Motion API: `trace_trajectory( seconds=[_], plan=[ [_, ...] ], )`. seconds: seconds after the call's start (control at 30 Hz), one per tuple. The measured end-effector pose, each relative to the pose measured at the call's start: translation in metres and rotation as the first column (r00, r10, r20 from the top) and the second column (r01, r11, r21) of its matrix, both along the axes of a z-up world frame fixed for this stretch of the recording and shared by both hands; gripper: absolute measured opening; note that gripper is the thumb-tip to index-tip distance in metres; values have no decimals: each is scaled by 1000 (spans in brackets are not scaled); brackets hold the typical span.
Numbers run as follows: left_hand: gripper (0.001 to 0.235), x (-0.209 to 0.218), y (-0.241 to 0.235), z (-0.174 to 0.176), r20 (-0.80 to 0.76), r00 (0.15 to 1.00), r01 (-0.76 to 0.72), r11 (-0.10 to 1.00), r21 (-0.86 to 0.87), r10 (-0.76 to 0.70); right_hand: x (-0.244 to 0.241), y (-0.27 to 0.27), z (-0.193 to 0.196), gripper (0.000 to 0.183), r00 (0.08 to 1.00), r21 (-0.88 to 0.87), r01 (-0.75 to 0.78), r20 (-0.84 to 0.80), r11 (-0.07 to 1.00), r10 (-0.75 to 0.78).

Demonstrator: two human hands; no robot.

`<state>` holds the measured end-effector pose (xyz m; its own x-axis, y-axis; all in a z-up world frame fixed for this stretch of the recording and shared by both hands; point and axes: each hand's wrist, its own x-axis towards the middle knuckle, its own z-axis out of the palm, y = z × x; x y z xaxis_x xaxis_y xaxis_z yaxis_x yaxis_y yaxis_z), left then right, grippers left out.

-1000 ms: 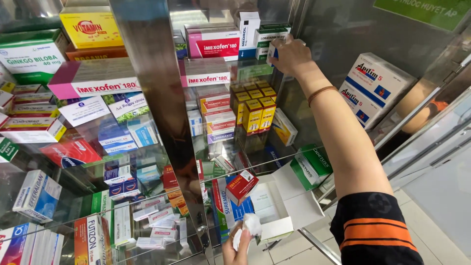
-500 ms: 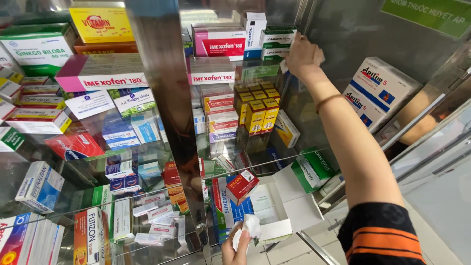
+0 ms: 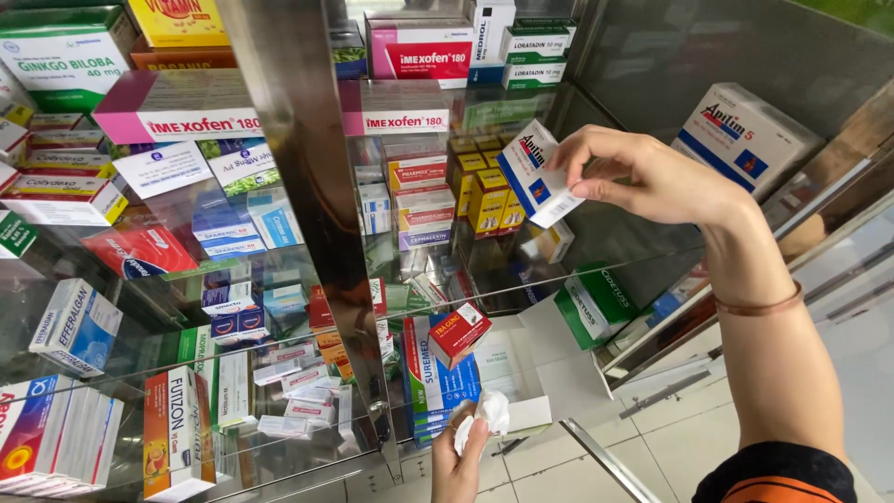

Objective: The recorder is picking up medicine boxes from a glass display shelf and wiping them with a cloth to clean them.

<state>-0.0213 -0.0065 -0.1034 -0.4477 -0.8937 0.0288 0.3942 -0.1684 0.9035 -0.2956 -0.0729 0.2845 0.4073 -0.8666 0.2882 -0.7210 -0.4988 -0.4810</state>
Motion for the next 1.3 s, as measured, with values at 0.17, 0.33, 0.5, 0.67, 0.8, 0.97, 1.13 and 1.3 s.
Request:
trace_trajectory(
  seconds=[0.17, 0.33, 0.5, 0.67, 0.8, 0.97, 1.13, 1.3],
  plan=[
    [37, 2, 2, 28, 89, 996, -1, 1000, 31, -2, 20, 23, -23, 19, 965, -243, 205, -113, 948, -237],
    [38, 4, 5, 29, 220, 974, -30, 997, -77, 46, 44, 43, -51, 12, 647, -645, 276, -424, 713, -634],
    [47, 0, 8, 34, 213, 958, -158, 972, -173, 194, 66, 91, -94, 24, 933, -736, 351, 223, 579, -282],
    [51, -10, 4, 81, -185, 971, -99, 960, 262, 150, 114, 124, -207, 47, 809, -558, 319, 581, 766, 86],
    [51, -11, 0, 100, -477, 818, -43, 861, 507, 322, 148, 130, -230, 68, 805, -326, 339, 586, 882, -93],
    [42, -13, -5, 68, -342, 874, -229, 913, 337, 345, 159, 132, -241, 89, 468, 251, 227, 819, 941, -331],
    [54, -13, 7, 119, -189, 915, -380, 918, -116, 355, 141, 130, -326, 80, -124, 412, -170, 892, 895, -434],
    [50, -2, 13, 121, -42, 895, -254, 431, -866, 443, 148, 134, -282, 72, -357, 320, -285, 840, 904, -409]
  ],
)
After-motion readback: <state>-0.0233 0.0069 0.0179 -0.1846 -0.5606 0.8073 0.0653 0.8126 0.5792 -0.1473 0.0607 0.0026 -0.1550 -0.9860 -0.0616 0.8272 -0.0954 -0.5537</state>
